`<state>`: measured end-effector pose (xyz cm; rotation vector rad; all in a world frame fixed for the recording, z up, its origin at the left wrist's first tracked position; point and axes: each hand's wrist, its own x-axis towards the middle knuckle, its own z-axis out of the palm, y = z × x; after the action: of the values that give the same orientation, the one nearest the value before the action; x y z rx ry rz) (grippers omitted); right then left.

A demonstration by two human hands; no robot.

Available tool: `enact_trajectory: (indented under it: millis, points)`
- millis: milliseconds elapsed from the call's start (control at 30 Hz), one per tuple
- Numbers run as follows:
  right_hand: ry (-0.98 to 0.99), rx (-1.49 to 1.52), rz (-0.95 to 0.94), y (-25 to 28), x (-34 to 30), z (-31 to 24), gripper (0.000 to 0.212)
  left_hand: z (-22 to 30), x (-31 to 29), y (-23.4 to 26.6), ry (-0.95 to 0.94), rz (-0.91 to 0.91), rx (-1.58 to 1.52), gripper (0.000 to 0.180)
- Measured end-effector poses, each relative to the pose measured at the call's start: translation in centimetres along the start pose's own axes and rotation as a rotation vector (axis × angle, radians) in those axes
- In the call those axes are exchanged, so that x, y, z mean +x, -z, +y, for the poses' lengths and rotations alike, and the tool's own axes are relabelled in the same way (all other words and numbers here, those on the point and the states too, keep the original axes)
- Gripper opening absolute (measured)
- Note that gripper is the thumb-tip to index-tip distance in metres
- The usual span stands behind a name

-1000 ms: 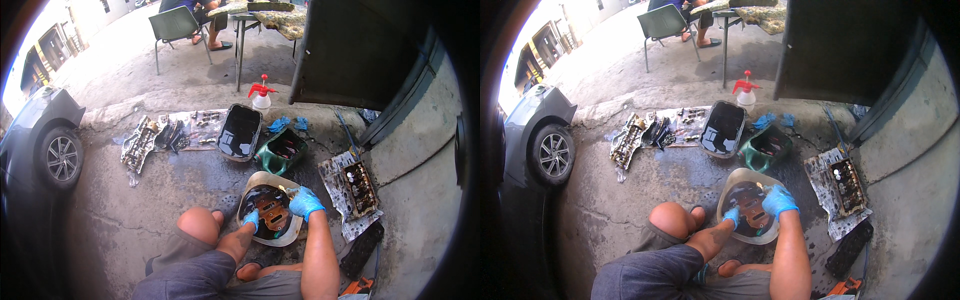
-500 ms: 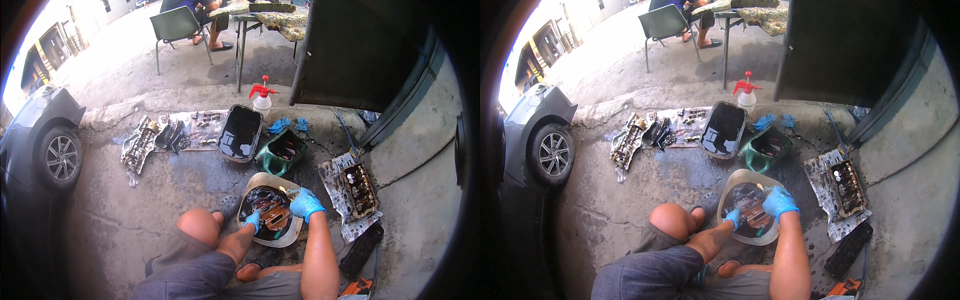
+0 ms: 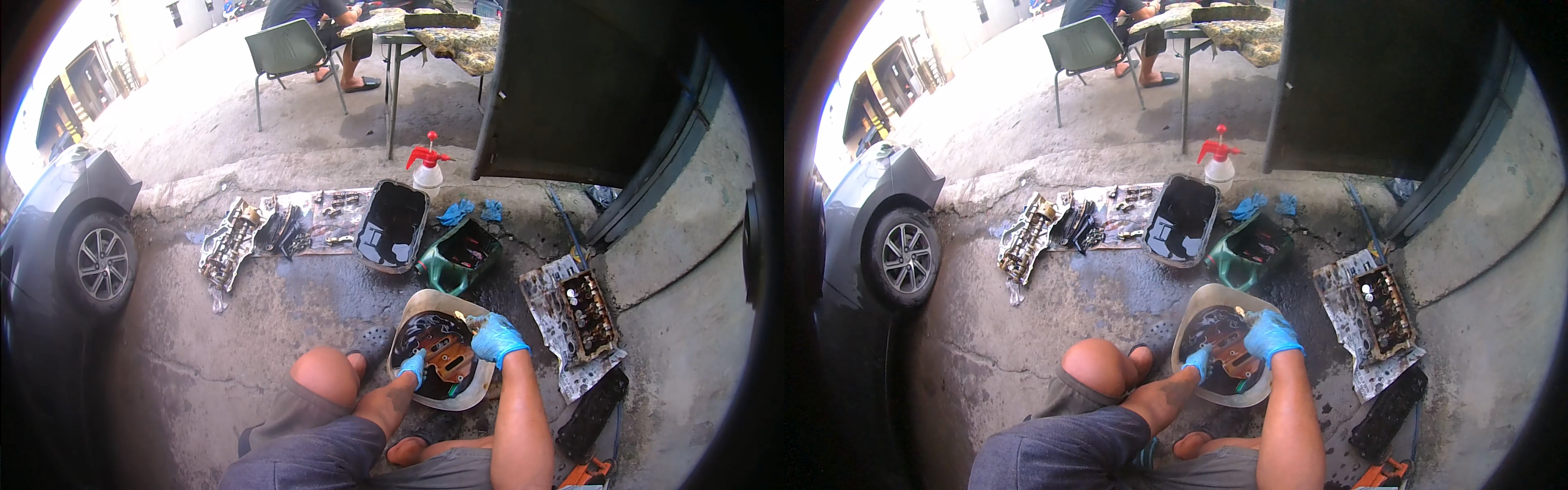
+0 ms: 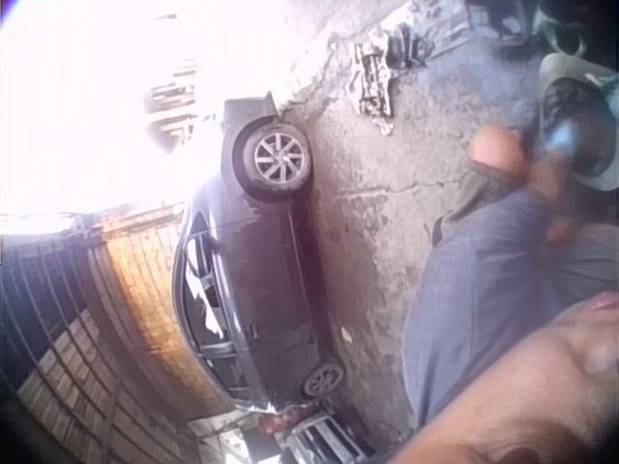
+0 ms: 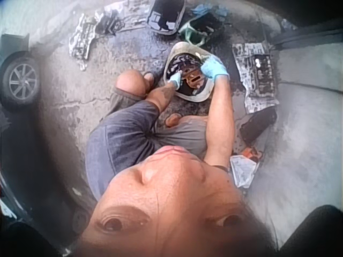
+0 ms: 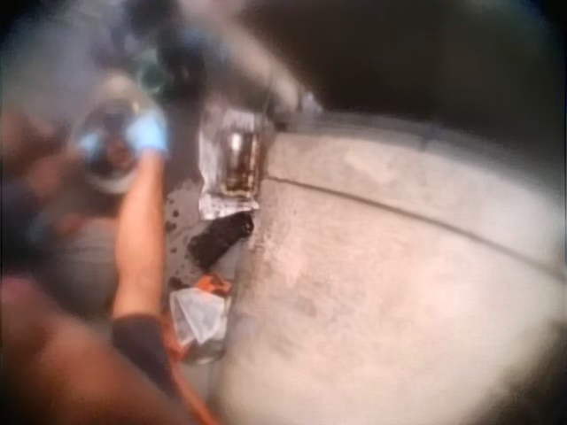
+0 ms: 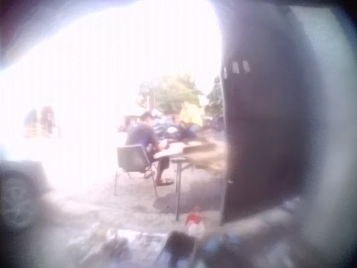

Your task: The person scrubs a metallic engine component submerged in a basin of dark liquid using a small brush. The person repeatedly dips and scrubs the part, turning it over to clean multiple surfaces.

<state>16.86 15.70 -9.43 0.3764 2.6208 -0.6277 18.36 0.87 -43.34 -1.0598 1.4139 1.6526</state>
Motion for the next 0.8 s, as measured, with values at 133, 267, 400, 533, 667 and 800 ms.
enact_trajectory:
  millis: [133,267,400,533,667,800]
  points:
    - [0.007,0.003,-0.015,-0.9,1.0,0.7,0.041,0.0,0.2,0.3,-0.028,-0.019,-0.043,0.043]
    - [-0.035,0.025,-0.039,-0.3,0.3,-0.2,0.042,0.4,-0.4,0.9,-0.014,0.017,-0.008,0.045]
    - [-0.018,0.046,-0.021,-0.4,0.4,0.4,0.041,0.8,-1.7,0.2,-0.033,0.017,-0.011,0.048]
    - [-0.019,0.014,-0.017,-0.1,0.3,-0.1,0.040,0.9,-0.9,0.3,0.002,0.010,0.006,0.049]
    - [-0.005,0.009,-0.019,-0.1,0.4,-0.1,0.042,0.7,-0.3,0.3,0.006,-0.008,-0.005,0.050]
    - [-0.035,0.011,-0.070,0.1,0.1,-0.7,0.042,0.4,-0.2,0.6,0.030,-0.003,0.018,0.051]
